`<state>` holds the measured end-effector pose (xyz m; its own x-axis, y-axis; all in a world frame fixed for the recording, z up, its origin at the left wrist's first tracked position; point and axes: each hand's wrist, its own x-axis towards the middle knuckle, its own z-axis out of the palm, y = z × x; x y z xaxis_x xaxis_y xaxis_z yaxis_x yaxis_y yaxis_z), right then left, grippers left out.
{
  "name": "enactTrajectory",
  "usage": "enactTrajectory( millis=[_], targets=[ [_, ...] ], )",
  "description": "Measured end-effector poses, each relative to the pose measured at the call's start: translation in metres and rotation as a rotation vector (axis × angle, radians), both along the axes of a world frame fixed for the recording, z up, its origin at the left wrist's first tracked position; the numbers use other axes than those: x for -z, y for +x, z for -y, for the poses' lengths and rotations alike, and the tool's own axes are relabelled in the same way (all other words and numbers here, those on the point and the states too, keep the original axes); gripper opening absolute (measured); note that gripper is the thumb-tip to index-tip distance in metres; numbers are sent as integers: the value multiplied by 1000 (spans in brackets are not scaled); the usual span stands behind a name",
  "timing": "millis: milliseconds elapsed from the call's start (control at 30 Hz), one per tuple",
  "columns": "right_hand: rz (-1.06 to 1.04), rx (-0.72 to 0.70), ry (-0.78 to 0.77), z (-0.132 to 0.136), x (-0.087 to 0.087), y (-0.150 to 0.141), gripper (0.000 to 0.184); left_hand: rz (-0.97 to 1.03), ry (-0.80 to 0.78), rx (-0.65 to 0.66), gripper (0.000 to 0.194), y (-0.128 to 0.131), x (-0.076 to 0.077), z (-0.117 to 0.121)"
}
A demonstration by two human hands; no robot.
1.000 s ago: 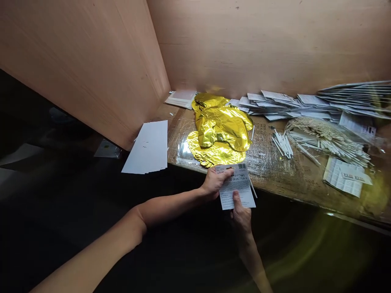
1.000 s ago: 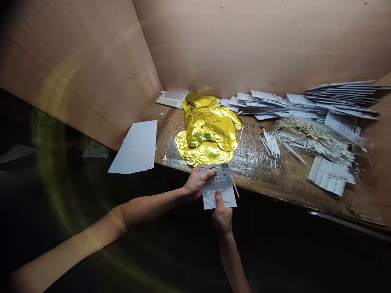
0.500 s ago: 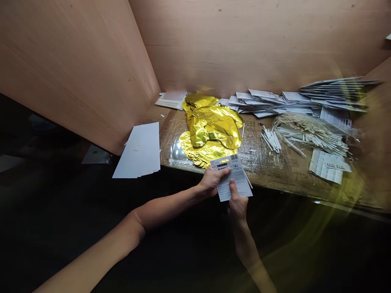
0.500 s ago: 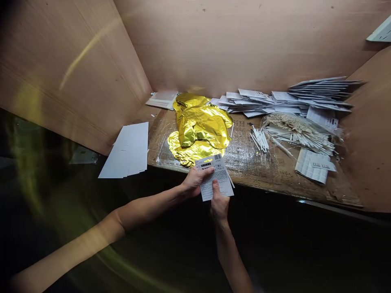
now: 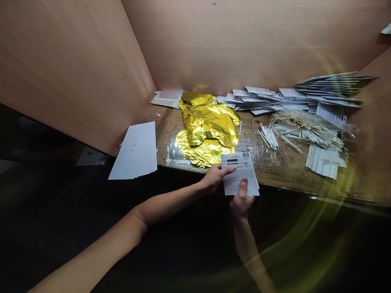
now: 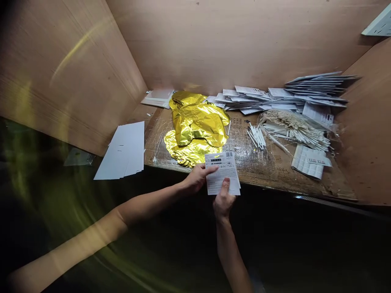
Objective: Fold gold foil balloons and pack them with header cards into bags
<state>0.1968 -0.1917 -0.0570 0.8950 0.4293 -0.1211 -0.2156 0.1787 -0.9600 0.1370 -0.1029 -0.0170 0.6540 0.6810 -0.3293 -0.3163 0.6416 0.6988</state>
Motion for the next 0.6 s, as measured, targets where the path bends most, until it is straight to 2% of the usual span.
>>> enactTrajectory(
  millis=[100, 200, 267, 400, 533, 600],
  targets=[
    [-56, -57, -7, 8, -1, -3, 67, 54, -119, 6, 52, 1, -2, -16],
    [-68, 10, -35, 7, 2, -7, 71, 145, -213, 56, 52, 8, 1, -10],
    [-56, 68, -34, 4, 3, -8, 72, 163, -222, 4, 53, 13, 2, 0],
    [-25, 91, -65, 1, 6, -8, 71, 130, -160, -120, 55, 20, 0, 12],
    [15, 160, -171, 4, 9, -11, 69, 111, -169, -135, 56, 20, 0, 11],
    [-20, 207, -178, 2, 9, -14, 72, 96, -185, -125, 55, 20, 3, 14]
  ],
)
